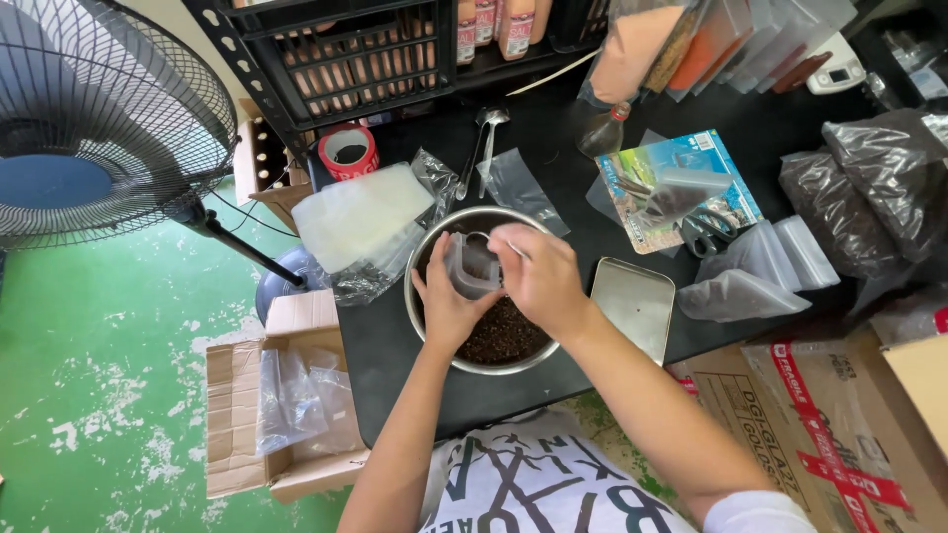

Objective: Filling small plastic bags with coffee beans from a bowl using a spoon and weighing them on a digital scale.

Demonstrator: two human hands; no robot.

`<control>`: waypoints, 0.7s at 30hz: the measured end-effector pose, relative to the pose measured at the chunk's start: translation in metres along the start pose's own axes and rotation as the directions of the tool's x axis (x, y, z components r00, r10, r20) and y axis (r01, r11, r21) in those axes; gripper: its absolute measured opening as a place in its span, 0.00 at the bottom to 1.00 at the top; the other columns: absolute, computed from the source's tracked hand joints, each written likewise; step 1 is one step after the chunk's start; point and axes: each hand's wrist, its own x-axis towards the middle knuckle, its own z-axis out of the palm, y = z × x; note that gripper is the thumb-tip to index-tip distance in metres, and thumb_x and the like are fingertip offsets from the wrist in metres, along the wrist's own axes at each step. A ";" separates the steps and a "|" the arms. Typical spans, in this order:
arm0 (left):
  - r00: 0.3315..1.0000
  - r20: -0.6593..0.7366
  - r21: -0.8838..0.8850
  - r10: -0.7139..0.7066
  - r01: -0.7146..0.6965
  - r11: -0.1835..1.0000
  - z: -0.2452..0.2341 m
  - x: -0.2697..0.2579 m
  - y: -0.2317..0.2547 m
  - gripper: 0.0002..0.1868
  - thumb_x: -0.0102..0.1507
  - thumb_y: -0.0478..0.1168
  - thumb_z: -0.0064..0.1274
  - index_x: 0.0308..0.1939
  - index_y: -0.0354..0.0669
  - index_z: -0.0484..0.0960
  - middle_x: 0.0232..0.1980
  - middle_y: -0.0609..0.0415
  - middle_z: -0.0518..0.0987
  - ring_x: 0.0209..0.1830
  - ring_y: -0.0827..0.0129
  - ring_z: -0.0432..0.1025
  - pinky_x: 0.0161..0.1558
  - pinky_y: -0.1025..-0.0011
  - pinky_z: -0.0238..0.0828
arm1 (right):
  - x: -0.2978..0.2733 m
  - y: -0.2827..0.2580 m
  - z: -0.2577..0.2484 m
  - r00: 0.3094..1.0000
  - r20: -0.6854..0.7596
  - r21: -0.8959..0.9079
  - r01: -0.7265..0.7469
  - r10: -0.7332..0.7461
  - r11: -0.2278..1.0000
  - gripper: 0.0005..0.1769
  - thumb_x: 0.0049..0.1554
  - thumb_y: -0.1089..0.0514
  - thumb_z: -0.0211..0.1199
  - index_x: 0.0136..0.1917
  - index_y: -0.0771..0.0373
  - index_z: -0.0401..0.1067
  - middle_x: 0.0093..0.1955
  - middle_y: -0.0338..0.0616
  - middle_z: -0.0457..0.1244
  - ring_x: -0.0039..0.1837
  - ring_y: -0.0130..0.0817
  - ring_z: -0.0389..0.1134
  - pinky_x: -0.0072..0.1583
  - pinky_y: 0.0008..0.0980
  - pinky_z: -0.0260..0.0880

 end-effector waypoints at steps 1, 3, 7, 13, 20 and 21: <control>1.000 -0.011 0.001 -0.004 0.004 1.000 -0.002 0.001 -0.002 0.62 0.49 0.48 0.77 0.77 0.42 0.50 0.74 0.40 0.64 0.75 0.45 0.57 0.69 0.26 0.17 | 0.007 0.001 -0.008 1.000 0.004 0.009 0.005 -0.006 1.000 0.06 0.60 0.53 0.67 0.45 0.56 0.75 0.35 0.30 0.70 0.35 0.36 0.72 0.45 0.31 0.75; 0.999 -0.032 -0.043 -0.019 0.018 0.999 -0.007 0.000 -0.008 0.63 0.49 0.46 0.77 0.78 0.41 0.49 0.75 0.38 0.62 0.75 0.41 0.55 0.69 0.27 0.15 | 0.018 0.002 -0.025 0.979 -0.106 0.060 -0.169 0.175 0.984 0.10 0.68 0.55 0.52 0.43 0.55 0.64 0.29 0.26 0.68 0.31 0.36 0.70 0.44 0.30 0.73; 0.991 -0.023 -0.142 -0.130 0.125 0.982 -0.031 -0.001 0.006 0.65 0.49 0.46 0.78 0.79 0.42 0.46 0.76 0.36 0.60 0.76 0.39 0.53 0.66 0.22 0.21 | -0.042 0.069 0.010 0.850 0.017 0.225 -0.516 0.527 0.826 0.08 0.72 0.56 0.46 0.52 0.63 0.59 0.39 0.45 0.70 0.35 0.34 0.71 0.38 0.31 0.74; 0.987 -0.029 -0.277 -0.158 0.144 0.950 -0.046 0.003 -0.004 0.66 0.51 0.46 0.76 0.80 0.47 0.41 0.77 0.32 0.55 0.77 0.32 0.48 0.68 0.21 0.31 | -0.129 0.093 0.058 0.543 0.119 0.367 -0.802 0.831 0.472 0.16 0.73 0.49 0.38 0.56 0.66 0.52 0.46 0.57 0.70 0.42 0.40 0.75 0.45 0.34 0.79; 0.983 -0.014 -0.326 -0.183 0.169 0.930 -0.053 0.008 -0.002 0.65 0.53 0.45 0.76 0.81 0.53 0.41 0.78 0.34 0.52 0.77 0.28 0.44 0.68 0.22 0.33 | -0.140 0.095 0.062 0.265 0.336 0.304 -0.939 0.904 0.162 0.16 0.72 0.54 0.40 0.56 0.72 0.55 0.35 0.54 0.69 0.28 0.36 0.70 0.29 0.29 0.74; 0.983 -0.013 -0.342 -0.182 0.167 0.925 -0.053 0.008 -0.002 0.65 0.53 0.46 0.76 0.80 0.54 0.41 0.78 0.34 0.52 0.77 0.28 0.44 0.67 0.21 0.33 | -0.132 0.093 0.054 0.279 0.305 0.292 -0.937 0.911 0.189 0.16 0.71 0.55 0.40 0.56 0.73 0.56 0.33 0.52 0.68 0.26 0.34 0.69 0.27 0.28 0.72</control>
